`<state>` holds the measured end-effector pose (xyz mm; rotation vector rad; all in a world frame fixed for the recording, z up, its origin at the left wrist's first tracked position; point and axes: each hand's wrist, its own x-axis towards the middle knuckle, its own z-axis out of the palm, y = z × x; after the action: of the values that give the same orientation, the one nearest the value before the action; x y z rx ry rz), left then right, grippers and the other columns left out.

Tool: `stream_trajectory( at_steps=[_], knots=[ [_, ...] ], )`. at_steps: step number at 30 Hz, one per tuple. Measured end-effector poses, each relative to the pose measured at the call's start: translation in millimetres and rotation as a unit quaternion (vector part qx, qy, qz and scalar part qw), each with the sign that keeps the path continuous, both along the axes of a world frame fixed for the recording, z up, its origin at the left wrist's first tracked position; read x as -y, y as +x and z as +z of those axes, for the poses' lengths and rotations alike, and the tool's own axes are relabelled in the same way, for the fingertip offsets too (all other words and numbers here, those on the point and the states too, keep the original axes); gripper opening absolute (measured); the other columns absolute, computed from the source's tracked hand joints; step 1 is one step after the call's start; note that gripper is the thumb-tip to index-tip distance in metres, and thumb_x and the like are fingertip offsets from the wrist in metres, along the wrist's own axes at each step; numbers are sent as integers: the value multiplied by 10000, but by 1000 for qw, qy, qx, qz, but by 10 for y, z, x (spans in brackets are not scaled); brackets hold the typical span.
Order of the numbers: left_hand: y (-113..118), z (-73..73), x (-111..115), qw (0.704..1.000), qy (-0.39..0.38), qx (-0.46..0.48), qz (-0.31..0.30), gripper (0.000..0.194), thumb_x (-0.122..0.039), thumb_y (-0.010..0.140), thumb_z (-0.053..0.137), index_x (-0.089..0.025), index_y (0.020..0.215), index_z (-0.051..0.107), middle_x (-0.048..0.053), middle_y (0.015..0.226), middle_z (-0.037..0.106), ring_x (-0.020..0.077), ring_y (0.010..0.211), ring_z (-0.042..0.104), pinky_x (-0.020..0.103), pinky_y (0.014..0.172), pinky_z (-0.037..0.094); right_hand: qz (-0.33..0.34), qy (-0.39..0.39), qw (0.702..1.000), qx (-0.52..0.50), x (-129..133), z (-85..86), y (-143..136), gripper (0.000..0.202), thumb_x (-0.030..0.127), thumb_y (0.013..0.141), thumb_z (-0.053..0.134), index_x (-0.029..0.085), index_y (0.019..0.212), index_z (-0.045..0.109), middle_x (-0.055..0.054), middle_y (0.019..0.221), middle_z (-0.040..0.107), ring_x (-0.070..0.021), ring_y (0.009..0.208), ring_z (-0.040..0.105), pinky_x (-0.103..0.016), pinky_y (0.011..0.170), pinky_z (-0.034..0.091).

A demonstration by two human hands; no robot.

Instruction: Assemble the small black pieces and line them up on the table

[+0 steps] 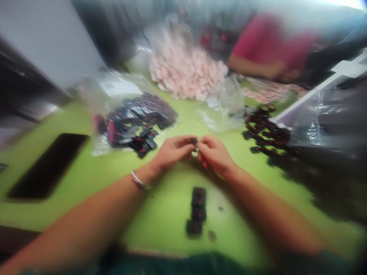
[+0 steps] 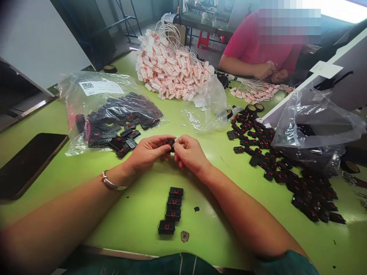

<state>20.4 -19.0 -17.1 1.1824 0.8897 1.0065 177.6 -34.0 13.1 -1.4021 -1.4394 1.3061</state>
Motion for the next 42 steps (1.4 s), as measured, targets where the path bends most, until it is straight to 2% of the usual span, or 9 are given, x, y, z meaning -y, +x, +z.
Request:
stream_trajectory(
  at_steps=[3, 7, 14, 18, 20, 26, 29, 36, 42],
  knots=[
    [-1, 15, 0, 999, -34, 37, -7, 435, -303, 695, 764, -118, 1078, 674, 23, 702, 685, 90, 535, 580, 222, 546, 488, 10, -43, 995, -87, 26, 10, 12, 189, 353, 792, 564, 193, 739, 478, 59, 491, 578, -77, 333, 498, -162, 318, 377],
    [-2, 5, -5, 998, -45, 48, -9, 422, -308, 702, 761, -113, 1065, 670, 18, 686, 678, 80, 531, 578, 214, 554, 488, 17, -54, 992, -110, 31, 16, 20, 211, 359, 783, 599, 187, 753, 480, 55, 504, 598, -74, 347, 522, -150, 328, 404],
    [7, 18, 9, 1000, -25, 0, -5, 424, -295, 690, 763, -104, 1059, 679, 13, 651, 669, 89, 518, 577, 220, 548, 486, 14, -42, 999, -6, 35, 31, -16, 142, 249, 799, 532, 201, 713, 430, 77, 455, 564, -72, 302, 495, -135, 287, 352],
    [8, 30, 3, 1000, -16, -22, 11, 423, -286, 676, 768, -101, 1047, 689, 8, 639, 663, 92, 496, 566, 223, 522, 478, 7, 5, 997, 77, 31, 15, -42, 140, 182, 776, 523, 207, 690, 415, 86, 435, 538, -77, 278, 476, -141, 272, 321],
    [4, 23, -5, 1000, -21, -17, 6, 430, -291, 673, 772, -99, 1049, 688, 11, 641, 665, 94, 499, 568, 224, 520, 477, 12, 17, 996, 87, 32, 16, -32, 138, 179, 768, 533, 204, 686, 425, 81, 439, 539, -77, 282, 476, -147, 282, 330],
    [-10, -17, -24, 997, -59, 46, -24, 429, -327, 697, 764, -118, 1062, 679, 42, 706, 692, 90, 524, 582, 218, 530, 474, 12, -55, 995, -82, 38, 30, 27, 194, 350, 809, 564, 187, 741, 485, 53, 499, 586, -73, 338, 509, -150, 317, 383],
    [-16, -22, -26, 996, -63, 53, -27, 432, -327, 694, 768, -120, 1062, 677, 40, 693, 689, 88, 526, 582, 218, 538, 475, 17, -64, 992, -109, 40, 27, 29, 210, 357, 807, 577, 179, 744, 484, 47, 504, 592, -69, 345, 512, -144, 325, 388],
    [-15, 1, -2, 999, -41, 9, -34, 457, -320, 671, 779, -112, 1066, 679, 38, 696, 688, 95, 531, 584, 231, 548, 489, 3, -53, 997, -53, 42, 11, 10, 140, 257, 805, 538, 191, 714, 456, 60, 472, 579, -74, 321, 504, -148, 306, 381],
    [40, 50, 45, 1000, -9, 3, 23, 415, -292, 634, 799, -119, 1002, 718, 36, 740, 707, 93, 528, 574, 248, 570, 496, -44, 11, 999, 14, 46, 8, -56, 144, 200, 764, 526, 207, 654, 434, 105, 372, 465, -60, 253, 406, -142, 262, 283]
  ],
)
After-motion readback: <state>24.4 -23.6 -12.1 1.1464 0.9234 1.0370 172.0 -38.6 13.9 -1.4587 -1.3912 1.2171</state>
